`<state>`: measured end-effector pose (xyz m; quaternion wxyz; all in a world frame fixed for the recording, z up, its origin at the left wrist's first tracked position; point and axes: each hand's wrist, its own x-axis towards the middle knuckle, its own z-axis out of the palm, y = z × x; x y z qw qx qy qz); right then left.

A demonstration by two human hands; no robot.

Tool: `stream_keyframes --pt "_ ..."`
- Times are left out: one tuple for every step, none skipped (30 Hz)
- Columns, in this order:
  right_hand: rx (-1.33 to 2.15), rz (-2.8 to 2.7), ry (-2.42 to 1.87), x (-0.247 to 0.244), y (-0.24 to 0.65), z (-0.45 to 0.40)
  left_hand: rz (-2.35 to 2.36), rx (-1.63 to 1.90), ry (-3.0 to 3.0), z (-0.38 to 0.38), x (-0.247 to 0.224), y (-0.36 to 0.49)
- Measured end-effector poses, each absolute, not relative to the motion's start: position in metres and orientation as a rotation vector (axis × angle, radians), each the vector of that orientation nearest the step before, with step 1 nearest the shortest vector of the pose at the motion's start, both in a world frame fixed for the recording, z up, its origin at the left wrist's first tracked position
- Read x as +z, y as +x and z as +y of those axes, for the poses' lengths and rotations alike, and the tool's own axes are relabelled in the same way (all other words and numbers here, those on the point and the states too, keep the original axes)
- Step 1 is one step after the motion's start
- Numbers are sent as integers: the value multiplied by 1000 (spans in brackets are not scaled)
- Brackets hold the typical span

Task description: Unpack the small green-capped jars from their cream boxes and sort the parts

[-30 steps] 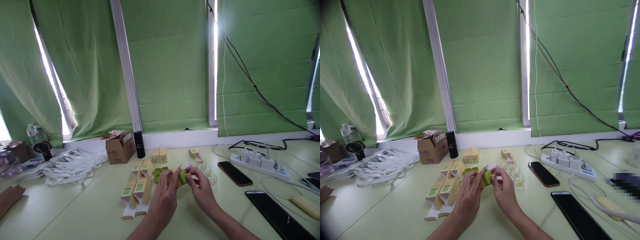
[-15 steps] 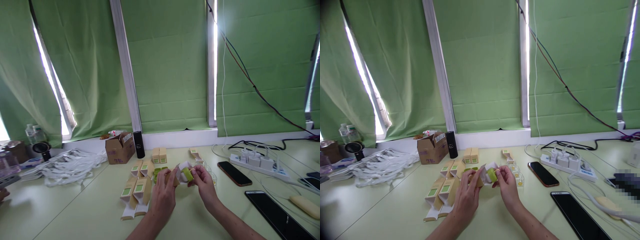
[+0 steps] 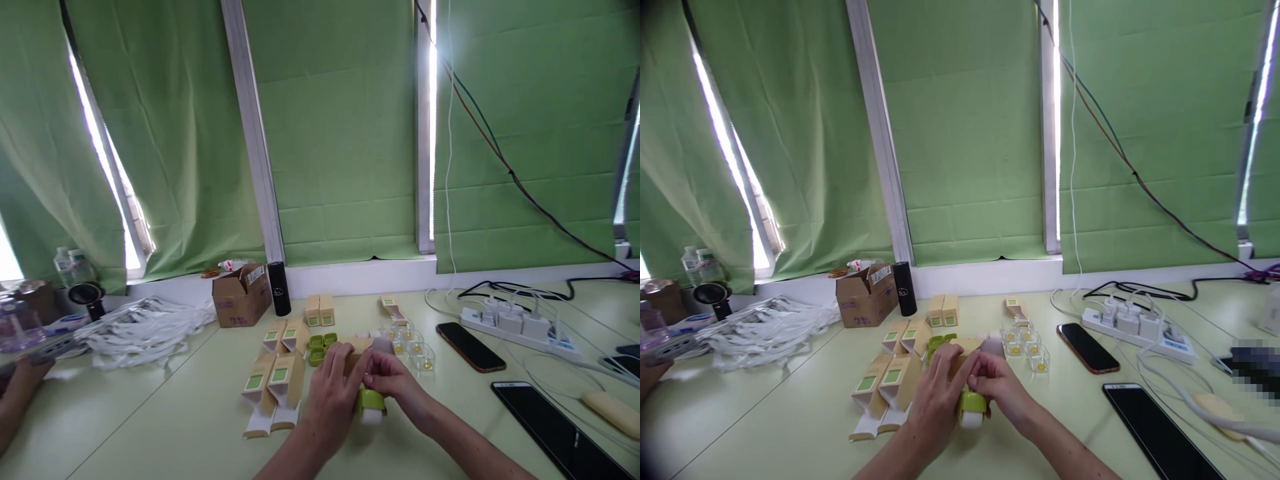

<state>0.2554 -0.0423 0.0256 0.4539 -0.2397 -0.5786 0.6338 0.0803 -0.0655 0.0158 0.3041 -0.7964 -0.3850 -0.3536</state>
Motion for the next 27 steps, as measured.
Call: stream_keyframes --pt "1552 -1446 -585 24 254 -42 -1021 -935 -2110 -66 16 81" --pt "1526 -1446 -585 24 254 -41 -1037 -944 -2096 -65 15 81" --pt "1488 -1432 -592 25 255 -40 -1059 -960 -2075 -64 15 81" --pt "1439 -1409 -605 26 256 -38 -1085 -977 -2052 -63 15 80" --pt "1385 -1385 -621 28 258 -37 -1112 -990 -2031 -61 15 79" --pt "1331 -1364 -636 31 261 -36 -1140 -1000 -2015 -60 16 78" --pt "1282 -1350 -650 33 264 -35 -1169 -1005 -2005 -58 16 76" --pt "1239 -1343 -661 36 267 -34 -1200 -1010 -1996 -57 17 74" --pt "1198 -1342 -672 38 270 -33 -1234 -1018 -1984 -55 18 73" --pt "1160 -1355 -688 39 273 -32 -1269 -1027 -1970 -54 18 71" --pt "1123 -1386 -711 40 276 -32 -1302 -1037 -1956 -53 19 69" --pt "1086 -1437 -741 41 279 -31 -1333 -1045 -1943 -53 20 68" --pt "1042 -1501 -781 41 281 -31 -1362 -1051 -1932 -52 20 66" --pt "986 -1576 -834 41 283 -32 -1390 -1056 -1923 -52 21 66" --pt "915 -1655 -900 41 284 -33 -1412 -1057 -1920 -52 21 65" --pt "831 -1733 -973 41 284 -34 -1430 -1057 -1922 -52 22 65" --pt "734 -1803 -1046 40 283 -36 -1445 -1057 -1924 -53 22 65" --pt "633 -1866 -1111 39 282 -38 -1455 -1058 -1927 -53 23 66" --pt "538 -1922 -1162 38 280 -40 -1459 -1061 -1928 -54 23 66" --pt "454 -1969 -1197 36 278 -43 -1461 -1064 -1928 -54 23 66" --pt "386 -2005 -1221 34 276 -45 -1463 -1068 -1927 -55 23 67" --pt "330 -2035 -1240 32 274 -46 -1466 -1072 -1926 -55 23 67" --pt "285 -2060 -1257 31 273 -48 -1469 -1076 -1925 -55 23 67" --pt "251 -2082 -1273 29 272 -49 -1470 -1080 -1928 -55 23 67" --pt "230 -2100 -1284 28 271 -49 -1471 -1085 -1932 -55 22 67" --pt "222 -2113 -1287 28 271 -50 -1471 -1092 -1937 -55 22 67" --pt "228 -2119 -1283 29 272 -50 -1468 -1100 -1944 -55 22 67"
